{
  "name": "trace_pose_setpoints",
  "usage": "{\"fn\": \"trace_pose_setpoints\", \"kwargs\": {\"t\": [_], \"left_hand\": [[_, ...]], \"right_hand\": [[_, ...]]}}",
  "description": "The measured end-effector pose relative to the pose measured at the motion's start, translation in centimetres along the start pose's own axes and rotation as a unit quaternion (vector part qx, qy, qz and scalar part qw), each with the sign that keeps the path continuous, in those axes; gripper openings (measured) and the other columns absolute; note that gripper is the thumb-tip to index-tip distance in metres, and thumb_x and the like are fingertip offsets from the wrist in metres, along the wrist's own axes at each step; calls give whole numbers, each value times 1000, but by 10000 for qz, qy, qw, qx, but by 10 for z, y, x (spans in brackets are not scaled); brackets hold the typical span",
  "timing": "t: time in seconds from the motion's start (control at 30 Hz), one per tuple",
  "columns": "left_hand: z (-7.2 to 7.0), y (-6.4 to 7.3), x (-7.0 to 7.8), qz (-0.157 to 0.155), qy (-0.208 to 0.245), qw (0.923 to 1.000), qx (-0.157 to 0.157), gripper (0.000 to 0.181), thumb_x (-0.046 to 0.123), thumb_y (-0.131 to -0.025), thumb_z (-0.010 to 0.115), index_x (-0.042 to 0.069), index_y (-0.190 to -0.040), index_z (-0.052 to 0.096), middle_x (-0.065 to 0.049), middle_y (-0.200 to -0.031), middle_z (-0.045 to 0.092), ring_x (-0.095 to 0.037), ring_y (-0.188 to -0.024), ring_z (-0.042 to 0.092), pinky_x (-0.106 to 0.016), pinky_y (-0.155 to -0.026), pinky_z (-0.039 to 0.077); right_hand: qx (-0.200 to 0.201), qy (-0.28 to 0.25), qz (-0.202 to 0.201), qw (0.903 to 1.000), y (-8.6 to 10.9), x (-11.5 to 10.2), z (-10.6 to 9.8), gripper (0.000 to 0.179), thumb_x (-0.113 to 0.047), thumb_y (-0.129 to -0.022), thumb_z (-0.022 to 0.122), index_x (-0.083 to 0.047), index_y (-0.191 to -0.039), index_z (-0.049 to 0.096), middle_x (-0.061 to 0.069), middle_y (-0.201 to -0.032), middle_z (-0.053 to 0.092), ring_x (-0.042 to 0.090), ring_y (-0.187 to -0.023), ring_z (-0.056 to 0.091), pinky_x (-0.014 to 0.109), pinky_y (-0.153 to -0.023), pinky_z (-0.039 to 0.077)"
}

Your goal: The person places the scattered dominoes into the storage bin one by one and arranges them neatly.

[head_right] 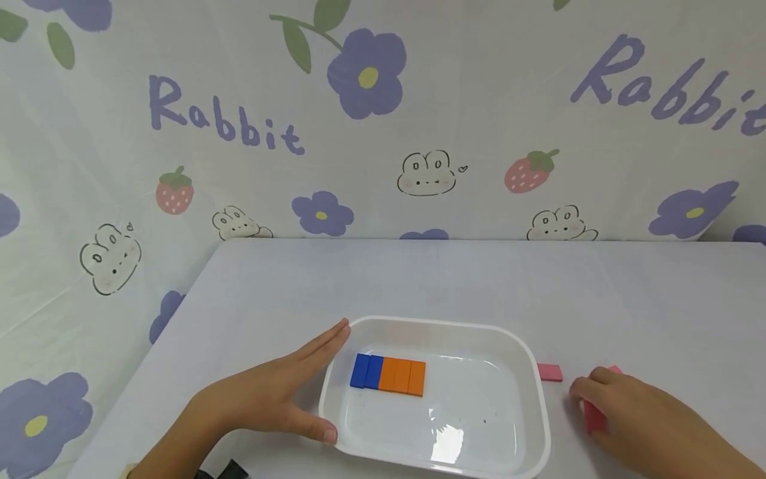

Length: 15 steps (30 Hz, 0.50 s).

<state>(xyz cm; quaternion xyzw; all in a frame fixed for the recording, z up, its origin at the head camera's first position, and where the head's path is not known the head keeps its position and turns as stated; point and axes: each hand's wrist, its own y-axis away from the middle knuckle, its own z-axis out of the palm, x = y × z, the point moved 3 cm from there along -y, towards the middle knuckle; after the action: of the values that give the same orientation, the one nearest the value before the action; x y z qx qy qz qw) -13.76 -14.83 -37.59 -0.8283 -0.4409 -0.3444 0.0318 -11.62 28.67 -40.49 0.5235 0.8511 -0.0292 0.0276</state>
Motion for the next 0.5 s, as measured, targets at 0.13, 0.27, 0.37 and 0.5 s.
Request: {"fn": "trace_pose_setpoints", "kwargs": {"t": [0.13, 0.27, 0.37, 0.5], "left_hand": [[-1, 1, 0, -12, 42, 10000, -13, 125, 72, -70, 77, 37, -161, -2, 21, -164, -8, -8, -150, 9, -46, -117, 26], [0, 1, 0, -47, 93, 9999, -17, 125, 70, -70, 78, 38, -160, -2, 22, -164, -9, -7, -150, 8, -47, -116, 26], [0, 1, 0, -39, 76, 10000, -16, 125, 71, -70, 78, 38, -160, -2, 25, -162, -10, -7, -150, 7, -47, -116, 26], [0, 1, 0, 22, 24, 10000, -25, 125, 72, -71, 77, 37, -161, -2, 27, -161, -11, -6, -150, 7, -46, -117, 25]], "right_hand": [[82, -45, -218, 9997, 0, -2, -4, 44, -18, -60, 96, -26, -94, 68, -17, -87, 50, 2, -73, 48, 30, -67, 58], [360, -99, -419, 9984, 0, -6, -11, 48, -16, -57, 96, -27, -92, 65, -21, -85, 45, 1, -73, 47, 27, -65, 56], [633, -190, -568, 9962, 1, -9, -15, 51, -13, -55, 95, -28, -91, 62, -22, -85, 43, -1, -72, 45, 22, -60, 52], [990, -345, -865, 9907, 2, -12, -20, 53, -8, -53, 92, -27, -89, 59, -23, -86, 41, -2, -70, 44, 15, -57, 45]]}}
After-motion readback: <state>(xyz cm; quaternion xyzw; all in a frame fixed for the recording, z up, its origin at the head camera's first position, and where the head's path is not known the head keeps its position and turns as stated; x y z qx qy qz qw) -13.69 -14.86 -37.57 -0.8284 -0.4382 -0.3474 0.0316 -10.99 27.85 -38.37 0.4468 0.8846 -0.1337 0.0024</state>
